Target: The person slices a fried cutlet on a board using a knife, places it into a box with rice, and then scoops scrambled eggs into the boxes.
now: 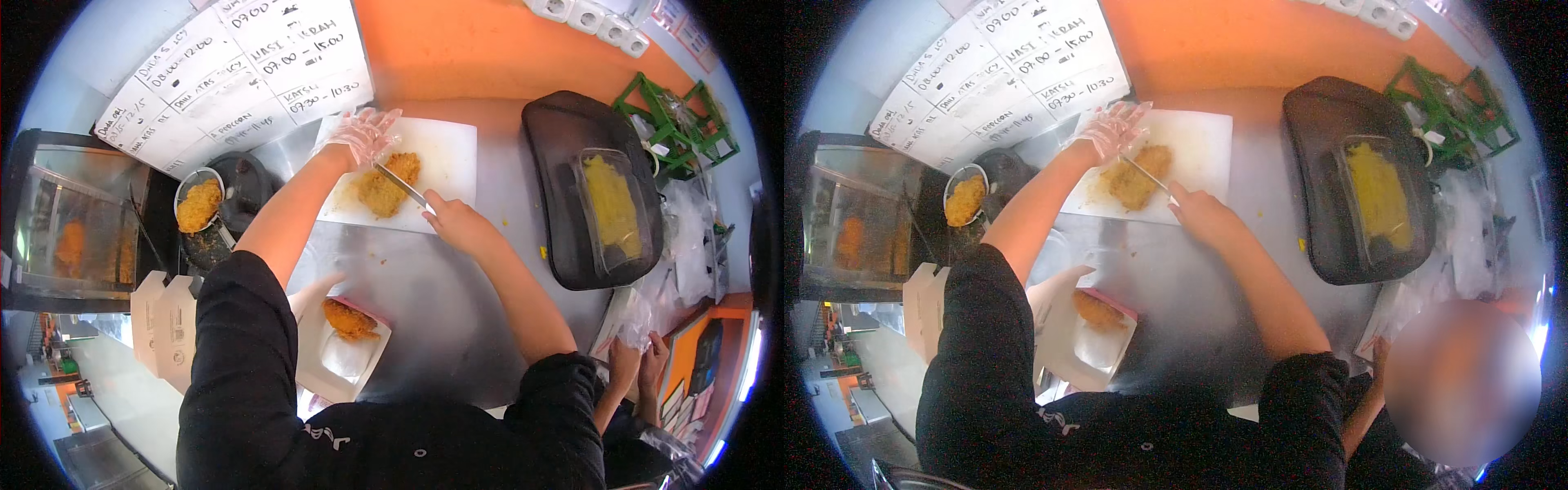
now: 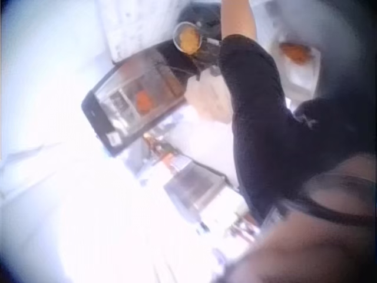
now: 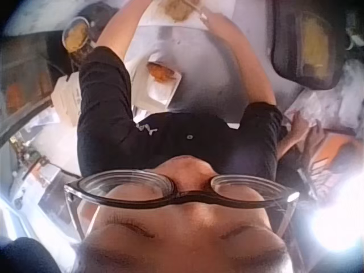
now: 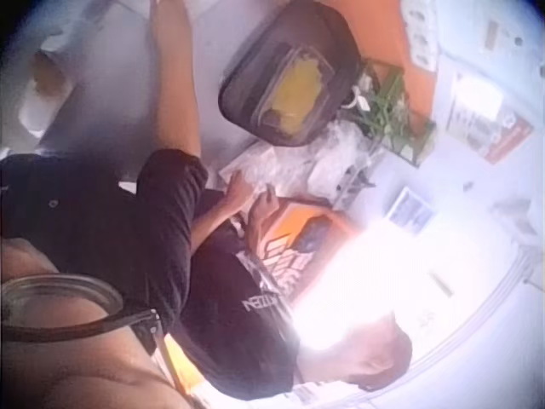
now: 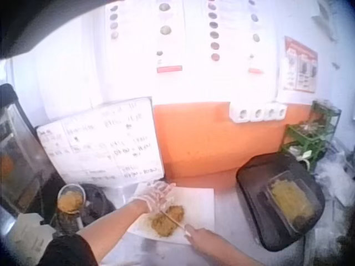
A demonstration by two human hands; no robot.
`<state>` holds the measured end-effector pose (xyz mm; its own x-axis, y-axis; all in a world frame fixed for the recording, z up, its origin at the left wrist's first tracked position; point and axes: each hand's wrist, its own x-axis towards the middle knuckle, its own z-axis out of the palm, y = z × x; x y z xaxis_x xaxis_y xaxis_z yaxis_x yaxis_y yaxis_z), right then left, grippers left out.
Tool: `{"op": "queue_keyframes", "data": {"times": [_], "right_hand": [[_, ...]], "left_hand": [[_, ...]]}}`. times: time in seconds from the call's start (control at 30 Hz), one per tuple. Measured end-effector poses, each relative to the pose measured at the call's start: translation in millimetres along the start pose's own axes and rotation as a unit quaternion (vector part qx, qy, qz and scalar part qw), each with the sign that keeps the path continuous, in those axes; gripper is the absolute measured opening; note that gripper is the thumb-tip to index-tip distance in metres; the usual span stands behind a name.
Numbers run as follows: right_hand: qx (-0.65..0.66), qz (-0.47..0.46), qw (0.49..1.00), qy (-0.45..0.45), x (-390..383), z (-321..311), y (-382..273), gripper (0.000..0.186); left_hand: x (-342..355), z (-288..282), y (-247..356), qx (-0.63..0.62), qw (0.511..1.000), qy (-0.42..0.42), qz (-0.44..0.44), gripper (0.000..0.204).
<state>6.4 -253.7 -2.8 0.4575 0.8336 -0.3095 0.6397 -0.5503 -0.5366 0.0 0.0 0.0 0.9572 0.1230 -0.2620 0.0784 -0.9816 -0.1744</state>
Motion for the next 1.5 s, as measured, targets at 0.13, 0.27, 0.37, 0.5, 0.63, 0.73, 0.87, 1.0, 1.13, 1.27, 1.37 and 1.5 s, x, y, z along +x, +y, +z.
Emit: {"op": "queue_keyframes", "data": {"times": [0.13,0.27,0.37,0.5,0.63,0.73,0.87,1.0,1.13,1.27,1.37,1.5], "right_hand": [[0.008,-0.012,1.000,0.002,12,16,8,0.024],[-0.030,-0.027,0.999,0.030,25,50,18,0.022],[-0.013,-0.017,0.999,0.028,16,29,-1,0.023],[0.001,-0.008,0.996,0.087,7,-7,-8,0.025],[0.000,-0.010,0.997,0.073,20,-11,22,0.027],[-0.012,-0.013,0.997,0.071,22,-16,22,0.025],[-0.012,0.000,0.998,0.056,23,-13,26,0.024],[0.017,-0.015,0.999,0.047,37,0,51,0.025],[0.009,-0.043,0.997,0.058,46,2,51,0.023],[-0.018,-0.028,0.997,0.070,29,-20,29,0.023],[0.003,-0.045,0.995,0.089,20,-24,11,0.023],[-0.003,-0.026,0.998,0.049,28,-7,27,0.023]], "left_hand": [[6,30,3,0.018,1.000,-0.006,0.016,0.054],[3,51,0,0.054,0.997,-0.036,0.043,0.052],[4,52,-11,0.054,0.998,-0.008,0.040,0.054],[22,-2,-27,0.039,0.981,0.171,0.082,0.056],[44,2,-13,-0.137,0.983,0.083,0.094,0.059],[56,5,-11,-0.116,0.990,0.029,0.078,0.060],[58,26,-9,-0.133,0.989,0.029,0.061,0.059],[69,22,1,-0.068,0.995,0.026,0.070,0.055],[73,39,-3,-0.133,0.984,0.093,0.080,0.053],[56,6,-1,-0.083,0.995,0.031,0.035,0.057],[46,2,-30,-0.164,0.982,0.070,0.058,0.061],[37,19,-11,-0.170,0.984,0.024,0.051,0.064]]}}
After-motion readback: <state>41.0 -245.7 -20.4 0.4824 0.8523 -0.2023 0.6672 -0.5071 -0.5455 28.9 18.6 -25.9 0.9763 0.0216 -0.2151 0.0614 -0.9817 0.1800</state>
